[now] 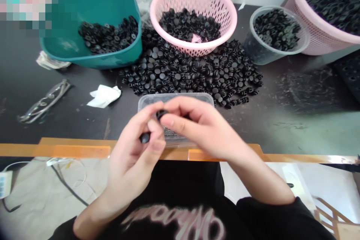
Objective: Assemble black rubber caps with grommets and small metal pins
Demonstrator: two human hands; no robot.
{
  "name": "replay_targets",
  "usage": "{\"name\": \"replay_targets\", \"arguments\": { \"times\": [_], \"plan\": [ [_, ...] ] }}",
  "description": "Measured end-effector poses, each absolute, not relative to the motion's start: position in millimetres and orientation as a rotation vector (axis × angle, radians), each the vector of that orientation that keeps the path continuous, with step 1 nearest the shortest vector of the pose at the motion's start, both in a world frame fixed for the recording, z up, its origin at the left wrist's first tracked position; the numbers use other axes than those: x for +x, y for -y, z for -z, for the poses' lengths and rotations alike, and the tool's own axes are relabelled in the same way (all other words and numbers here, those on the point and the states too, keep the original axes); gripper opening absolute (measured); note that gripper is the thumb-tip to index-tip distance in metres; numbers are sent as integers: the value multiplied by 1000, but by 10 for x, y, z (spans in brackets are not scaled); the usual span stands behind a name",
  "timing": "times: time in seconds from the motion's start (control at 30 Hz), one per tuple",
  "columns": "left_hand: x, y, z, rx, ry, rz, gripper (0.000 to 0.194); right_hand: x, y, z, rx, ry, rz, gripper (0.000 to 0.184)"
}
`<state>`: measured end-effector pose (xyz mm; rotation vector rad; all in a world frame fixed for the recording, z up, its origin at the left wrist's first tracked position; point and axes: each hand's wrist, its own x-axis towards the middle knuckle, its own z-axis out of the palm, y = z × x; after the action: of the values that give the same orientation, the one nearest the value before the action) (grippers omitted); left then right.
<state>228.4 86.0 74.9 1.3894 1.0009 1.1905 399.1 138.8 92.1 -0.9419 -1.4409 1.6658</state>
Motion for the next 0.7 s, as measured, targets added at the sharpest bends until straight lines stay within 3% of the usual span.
{"name": "replay_targets", "arguments": {
  "times": [0.03, 0.13, 0.23, 0.37, 0.43, 0.53, 0.7],
  "plan": [
    [2284, -880, -739, 1327, -988, -1178, 41, 4001, -1519, -948, -1060, 1524, -1501, 11],
    [2244, -922, -714, 1246, -983, -1106, 43, 4032, -1916, -980, -1401, 1755, -925, 26],
    [2159, -950, -720, 1314, -1045, -1093, 39, 4080, -2123, -977, -1553, 1929, -670, 37],
    [2014, -990, -730, 1369, -1171, -1174, 30, 4100, -1974, -982, -1435, 2151, -805, 10],
    [1954, -1002, -722, 1371, -1224, -1180, 21, 4049, -1817, -936, -1413, 2397, -920, 12],
    [1909, -996, -711, 1436, -1294, -1120, 22, 3923, -1632, -781, -1478, 2733, -786, 13],
    [1906, -957, -711, 1496, -1318, -1091, 25, 3826, -1577, -601, -1505, 2773, -660, 23]
  ]
}}
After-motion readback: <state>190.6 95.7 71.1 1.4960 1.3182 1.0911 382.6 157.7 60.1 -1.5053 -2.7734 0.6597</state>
